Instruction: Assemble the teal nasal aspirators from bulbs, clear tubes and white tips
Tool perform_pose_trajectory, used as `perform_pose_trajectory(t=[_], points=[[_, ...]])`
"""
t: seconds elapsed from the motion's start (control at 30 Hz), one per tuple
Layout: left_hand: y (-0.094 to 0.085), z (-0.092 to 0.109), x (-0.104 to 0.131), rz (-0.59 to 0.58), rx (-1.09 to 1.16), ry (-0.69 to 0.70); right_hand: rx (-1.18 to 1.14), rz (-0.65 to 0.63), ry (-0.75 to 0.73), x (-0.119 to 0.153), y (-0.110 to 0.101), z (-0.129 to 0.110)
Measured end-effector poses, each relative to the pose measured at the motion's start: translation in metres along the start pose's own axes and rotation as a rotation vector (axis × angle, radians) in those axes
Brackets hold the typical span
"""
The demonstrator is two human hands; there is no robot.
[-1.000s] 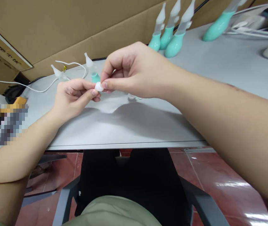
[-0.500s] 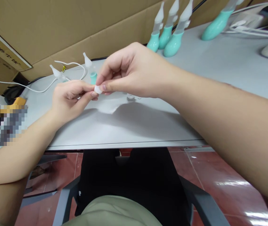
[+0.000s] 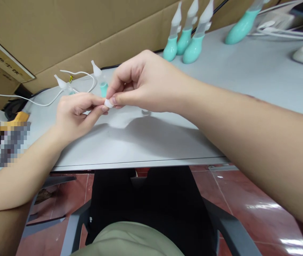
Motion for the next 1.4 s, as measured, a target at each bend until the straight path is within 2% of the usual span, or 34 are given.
perform_pose_trajectory(t=[0.13, 0.3, 0.4, 0.47, 0.6, 0.67, 0.7, 0.77, 0.87, 0.93, 1.0, 1.1, 1.2, 1.3, 1.4], points=[[0.001, -0.002, 0.002, 0.017, 0.070, -0.029, -0.061, -0.025, 0.001, 0.001, 0.004, 0.002], [0.005, -0.018, 0.009, 0.099, 0.241, -0.275, -0.123, -0.019, -0.007, 0.001, 0.007, -0.002], [0.007, -0.027, 0.009, 0.140, 0.286, -0.353, -0.079, 0.014, -0.027, 0.000, 0.002, -0.008], [0.005, -0.028, 0.005, 0.145, 0.248, -0.310, 0.007, 0.045, -0.055, 0.001, -0.006, -0.013], [-0.001, -0.019, -0.002, 0.091, 0.145, -0.097, 0.182, 0.145, -0.181, 0.009, -0.035, -0.024], [-0.004, -0.016, -0.002, 0.058, 0.129, -0.049, 0.319, 0.167, -0.146, 0.011, -0.050, -0.021], [-0.005, -0.015, -0.003, 0.036, 0.121, -0.046, 0.373, 0.132, -0.101, 0.010, -0.055, -0.017], [-0.005, -0.012, -0.003, -0.021, 0.094, -0.064, 0.528, -0.026, 0.001, 0.006, -0.055, -0.006], [0.000, -0.009, -0.005, -0.134, 0.050, -0.114, 0.722, -0.237, 0.151, 0.002, -0.049, 0.014], [0.003, -0.007, -0.005, -0.208, 0.039, -0.125, 0.813, -0.315, 0.228, 0.001, -0.044, 0.026], [0.008, -0.005, -0.005, -0.274, 0.039, -0.144, 0.881, -0.339, 0.255, -0.001, -0.040, 0.034], [0.014, -0.005, -0.004, -0.343, 0.060, -0.197, 0.887, -0.349, 0.182, -0.002, -0.034, 0.039], [0.017, -0.008, -0.001, -0.356, 0.100, -0.239, 0.822, -0.339, 0.122, -0.002, -0.032, 0.037], [0.016, -0.014, 0.002, -0.331, 0.123, -0.244, 0.744, -0.263, 0.094, -0.002, -0.033, 0.027], [0.010, -0.022, 0.003, -0.235, 0.136, -0.201, 0.651, -0.173, 0.028, -0.002, -0.032, 0.013]])
Point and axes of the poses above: each hand's wrist, its own x-axis away from the middle knuckle, its own y-axis out of the palm, z = x × y, the point moved 8 cm from there along -x, towards the middle knuckle, and after that the axes turned 8 degrees about x, right-handed, at the moved point
